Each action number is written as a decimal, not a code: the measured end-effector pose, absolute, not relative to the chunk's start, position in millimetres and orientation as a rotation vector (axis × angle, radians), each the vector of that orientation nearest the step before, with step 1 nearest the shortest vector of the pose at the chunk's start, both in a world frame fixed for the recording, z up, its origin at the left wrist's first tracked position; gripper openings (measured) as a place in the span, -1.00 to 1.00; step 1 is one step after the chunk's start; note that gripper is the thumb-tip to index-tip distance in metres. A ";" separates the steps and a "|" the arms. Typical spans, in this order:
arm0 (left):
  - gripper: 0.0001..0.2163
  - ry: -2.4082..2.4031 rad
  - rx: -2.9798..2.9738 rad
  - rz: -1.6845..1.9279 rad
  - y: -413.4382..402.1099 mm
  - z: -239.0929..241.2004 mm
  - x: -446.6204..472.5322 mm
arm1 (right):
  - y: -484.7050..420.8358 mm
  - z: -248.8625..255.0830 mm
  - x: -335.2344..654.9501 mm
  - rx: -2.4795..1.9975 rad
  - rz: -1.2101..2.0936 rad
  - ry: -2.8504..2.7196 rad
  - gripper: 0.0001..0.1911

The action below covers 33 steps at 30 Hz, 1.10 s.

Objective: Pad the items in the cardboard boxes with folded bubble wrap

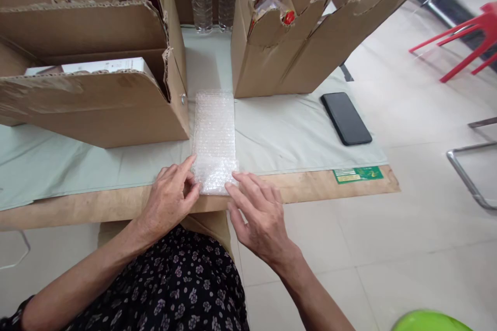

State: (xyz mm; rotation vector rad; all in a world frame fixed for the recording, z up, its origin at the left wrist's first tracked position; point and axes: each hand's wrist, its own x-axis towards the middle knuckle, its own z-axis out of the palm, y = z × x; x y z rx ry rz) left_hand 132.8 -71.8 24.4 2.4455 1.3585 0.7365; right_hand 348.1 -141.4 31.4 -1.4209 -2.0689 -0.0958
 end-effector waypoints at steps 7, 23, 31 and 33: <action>-0.54 1.241 2.454 0.816 -77.2 34.4 123.2 | -126.1 13.7 348.0 -1.387 -0.048 -2.173 -0.77; -0.84 1.071 2.415 0.873 -94.4 31.2 122.6 | -134.8 22.9 357.9 -1.315 0.234 -2.129 -0.67; -0.88 1.023 2.311 0.898 -98.2 30.4 119.8 | -137.0 18.1 358.2 -1.301 0.341 -2.026 -0.66; -0.89 1.037 2.276 0.891 -94.9 32.6 119.0 | -136.1 19.2 356.1 -1.336 0.377 -1.969 -0.69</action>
